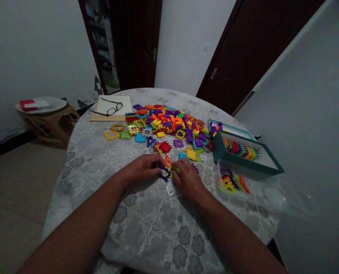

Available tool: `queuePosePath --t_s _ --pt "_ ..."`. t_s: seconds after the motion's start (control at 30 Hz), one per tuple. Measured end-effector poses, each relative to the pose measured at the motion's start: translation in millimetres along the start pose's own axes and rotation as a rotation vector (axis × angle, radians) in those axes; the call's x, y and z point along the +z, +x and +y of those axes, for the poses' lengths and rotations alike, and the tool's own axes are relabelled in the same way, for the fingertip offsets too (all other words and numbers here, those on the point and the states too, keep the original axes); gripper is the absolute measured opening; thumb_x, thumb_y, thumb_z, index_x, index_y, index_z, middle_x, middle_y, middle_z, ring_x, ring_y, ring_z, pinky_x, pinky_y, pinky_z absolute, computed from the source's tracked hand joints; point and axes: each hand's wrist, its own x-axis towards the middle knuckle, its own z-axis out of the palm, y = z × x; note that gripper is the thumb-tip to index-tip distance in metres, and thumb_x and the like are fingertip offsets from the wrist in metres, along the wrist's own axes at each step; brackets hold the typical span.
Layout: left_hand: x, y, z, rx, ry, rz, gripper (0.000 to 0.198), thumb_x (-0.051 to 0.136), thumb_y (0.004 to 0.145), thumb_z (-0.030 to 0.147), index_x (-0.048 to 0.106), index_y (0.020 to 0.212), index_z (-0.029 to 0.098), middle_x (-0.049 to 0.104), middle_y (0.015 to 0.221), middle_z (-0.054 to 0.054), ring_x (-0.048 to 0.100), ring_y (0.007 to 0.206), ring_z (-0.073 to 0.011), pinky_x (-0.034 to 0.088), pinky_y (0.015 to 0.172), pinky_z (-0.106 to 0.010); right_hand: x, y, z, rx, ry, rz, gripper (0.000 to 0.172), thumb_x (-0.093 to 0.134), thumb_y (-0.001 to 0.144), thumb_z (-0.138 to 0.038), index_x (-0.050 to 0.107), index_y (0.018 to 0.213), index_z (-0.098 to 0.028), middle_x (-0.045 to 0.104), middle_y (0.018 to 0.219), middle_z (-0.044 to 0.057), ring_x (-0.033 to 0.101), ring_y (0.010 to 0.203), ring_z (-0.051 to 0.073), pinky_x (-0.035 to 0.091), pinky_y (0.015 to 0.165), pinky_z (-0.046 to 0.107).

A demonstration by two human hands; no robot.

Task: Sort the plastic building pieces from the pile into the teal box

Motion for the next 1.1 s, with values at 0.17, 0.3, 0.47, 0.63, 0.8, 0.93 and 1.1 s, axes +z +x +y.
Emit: queuePosePath --t_s 0.17,0.3,0.47,0.63,0.8,0.93,1.1 --pt "-2.7 0 4 -0.007 0.006 0.005 0.01 0.072 0.095 0.027 0.075 0.103 0.022 0.077 0.094 -0.003 0.067 0.085 -0.018 0.052 0.081 -0.032 -7 -4 -7 0.037 -0.062 -0.041 0.024 0.063 0.105 -0.024 0.068 0.128 -0.022 0.067 0.127 0.012 0.064 0.118 0.025 0.051 0.101 0.036" --pt "-3.0 -1 5 0.007 -0.002 0.012 0.012 0.071 0.096 0.031 0.074 0.103 0.022 0.076 0.095 -0.004 0.068 0.086 -0.0186 0.053 0.082 -0.033 -11 -5 -2 0.023 -0.008 -0.066 0.027 0.068 0.102 -0.026 0.069 0.128 -0.02 0.068 0.125 0.012 0.064 0.117 0.025 0.05 0.101 0.036" --pt "-2.7 0 1 0.016 -0.01 -0.003 0.014 0.071 0.098 0.033 0.075 0.105 0.022 0.076 0.096 -0.005 0.069 0.089 -0.0193 0.054 0.083 -0.033 -8 -2 7 -0.007 0.142 -0.008 0.033 0.073 0.098 -0.018 0.071 0.13 -0.021 0.07 0.119 0.01 0.066 0.107 0.022 0.05 0.097 0.035" --pt "-1.2 1 1 0.059 -0.011 0.043 0.015 0.074 0.095 0.034 0.076 0.104 0.022 0.078 0.113 -0.008 0.07 0.1 -0.0209 0.056 0.092 -0.037 -7 2 1 -0.007 0.265 0.085 0.026 0.07 0.098 -0.015 0.076 0.122 -0.022 0.072 0.109 0.007 0.067 0.093 0.02 0.052 0.087 0.032" --pt "-0.2 0 0 0.028 -0.046 0.003 0.017 0.074 0.096 0.036 0.076 0.103 0.02 0.078 0.103 -0.007 0.07 0.089 -0.0188 0.055 0.082 -0.034 -9 0 -11 -0.088 0.326 0.134 0.021 0.064 0.102 -0.015 0.076 0.117 -0.024 0.073 0.111 0.007 0.068 0.101 0.021 0.053 0.092 0.032" --pt "0.1 0 -5 -0.017 -0.069 -0.004 0.021 0.074 0.096 0.039 0.073 0.105 0.019 0.076 0.091 -0.004 0.067 0.082 -0.018 0.052 0.076 -0.031 -7 -2 -13 -0.205 0.32 0.148 0.026 0.06 0.101 -0.013 0.074 0.121 -0.022 0.074 0.112 0.008 0.068 0.108 0.022 0.054 0.097 0.033" --pt "0.5 1 -5 -0.03 -0.042 0.068 0.03 0.075 0.094 0.035 0.067 0.119 0.021 0.072 0.089 -0.001 0.063 0.074 -0.0161 0.049 0.069 -0.029 -21 -2 -6 -0.054 0.12 0.122 0.031 0.052 0.105 -0.014 0.071 0.129 -0.022 0.075 0.123 0.011 0.07 0.114 0.023 0.053 0.102 0.036"
